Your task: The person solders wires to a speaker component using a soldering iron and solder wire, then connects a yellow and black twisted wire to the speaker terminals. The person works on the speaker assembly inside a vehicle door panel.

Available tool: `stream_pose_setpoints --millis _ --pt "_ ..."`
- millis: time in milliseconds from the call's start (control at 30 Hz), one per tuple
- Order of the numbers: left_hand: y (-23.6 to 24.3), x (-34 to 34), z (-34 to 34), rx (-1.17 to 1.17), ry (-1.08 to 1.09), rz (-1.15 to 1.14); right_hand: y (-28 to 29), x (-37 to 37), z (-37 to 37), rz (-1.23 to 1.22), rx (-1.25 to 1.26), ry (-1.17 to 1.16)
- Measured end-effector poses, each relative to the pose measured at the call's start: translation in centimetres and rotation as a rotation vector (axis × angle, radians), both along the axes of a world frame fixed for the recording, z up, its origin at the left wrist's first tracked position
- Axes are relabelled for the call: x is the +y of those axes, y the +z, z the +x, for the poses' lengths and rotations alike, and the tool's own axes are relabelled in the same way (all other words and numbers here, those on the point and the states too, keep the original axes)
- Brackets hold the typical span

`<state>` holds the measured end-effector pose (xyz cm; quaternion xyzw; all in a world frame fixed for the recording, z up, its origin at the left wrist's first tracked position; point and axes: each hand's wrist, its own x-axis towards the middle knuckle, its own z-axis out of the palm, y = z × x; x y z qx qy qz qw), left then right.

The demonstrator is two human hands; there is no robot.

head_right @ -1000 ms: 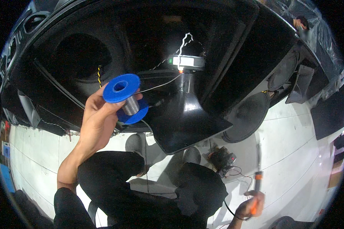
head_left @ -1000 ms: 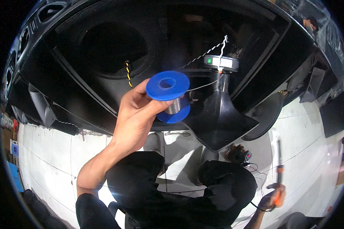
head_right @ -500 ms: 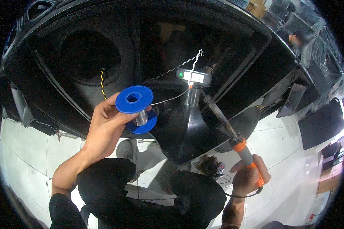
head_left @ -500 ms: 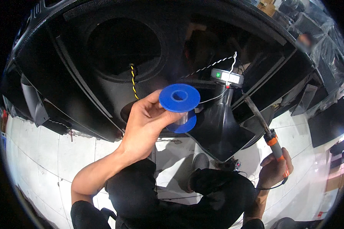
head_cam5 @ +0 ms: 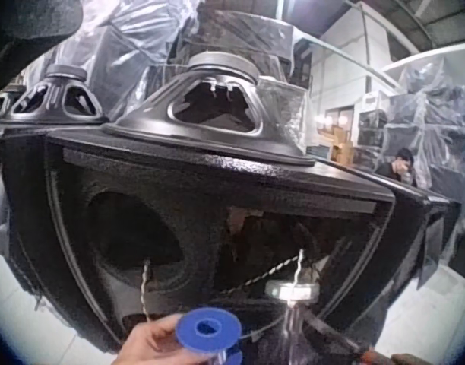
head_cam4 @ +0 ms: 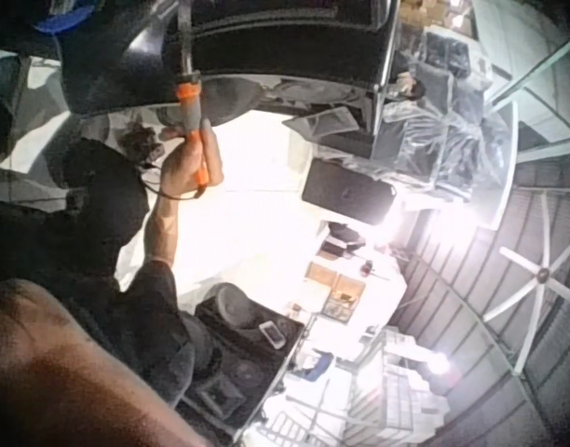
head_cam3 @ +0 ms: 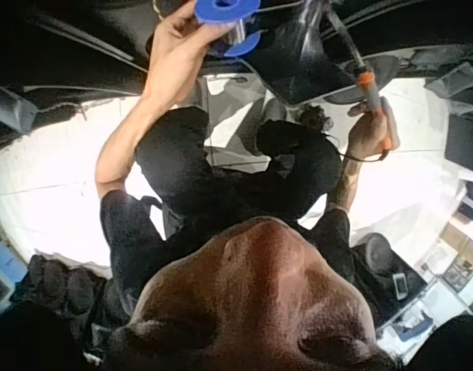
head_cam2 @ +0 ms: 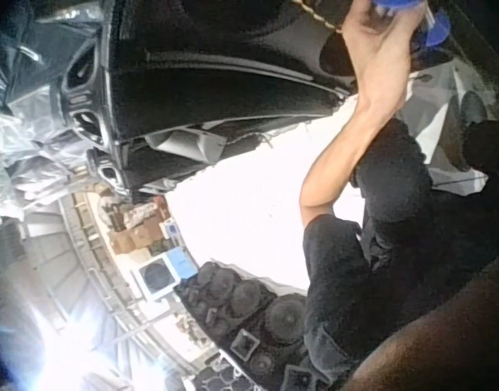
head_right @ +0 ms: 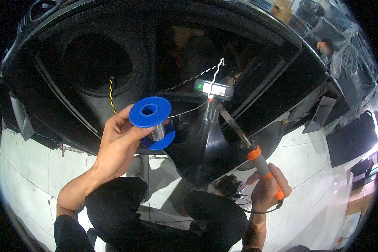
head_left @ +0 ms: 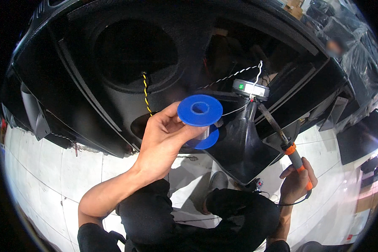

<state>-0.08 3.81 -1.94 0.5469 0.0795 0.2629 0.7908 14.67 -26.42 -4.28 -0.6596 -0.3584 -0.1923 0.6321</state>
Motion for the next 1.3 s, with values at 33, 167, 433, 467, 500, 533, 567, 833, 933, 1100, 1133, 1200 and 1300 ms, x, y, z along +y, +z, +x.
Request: stream_pose_setpoints --millis 33,167,433,467,500,533,567,833,933,1100,1133,1200,1300 --pt "0.05 -0.02 0.00 0.002 0.003 -0.005 -0.08 0.01 0.15 0.000 -0.005 0.016" --pt "0.14 -0.15 0.12 0.026 0.008 -0.011 -0.20 -0.02 0.39 -0.015 -0.025 0.033" --pt "0.25 -0.24 0.20 0.035 0.002 -0.022 -0.13 -0.14 1.06 -0.081 -0.072 -0.013" --pt "0.22 -0.23 0.20 0.034 0.005 -0.019 -0.07 -0.02 0.99 -0.076 -0.066 -0.007" --pt "0.17 -0.23 0.21 0.034 0.007 -0.017 0.07 0.19 0.88 -0.071 -0.059 -0.002" --pt "0.14 -0.23 0.21 0.033 0.010 -0.014 0.14 0.30 0.81 -0.066 -0.052 0.003" --pt "0.15 -0.27 0.22 0.031 0.013 -0.021 0.11 0.27 0.80 -0.057 -0.050 0.004" --pt "0.14 -0.11 0.17 0.040 0.002 0.001 0.03 0.28 0.86 -0.060 -0.030 -0.037" --pt "0.16 -0.16 0.12 0.037 0.013 0.012 -0.06 0.20 1.11 -0.034 -0.053 -0.017" --pt "0.34 -0.24 0.15 0.037 0.002 -0.002 -0.16 0.14 0.92 -0.029 -0.027 -0.035" --pt "0.42 -0.29 0.17 0.039 0.002 -0.008 -0.21 0.06 0.94 -0.034 -0.030 -0.044" --pt "0.42 -0.23 0.10 0.056 -0.010 0.043 0.06 0.66 0.75 -0.012 -0.026 -0.024" --pt "0.25 -0.17 0.04 0.053 -0.022 0.056 0.35 0.59 0.74 -0.047 -0.023 -0.016"
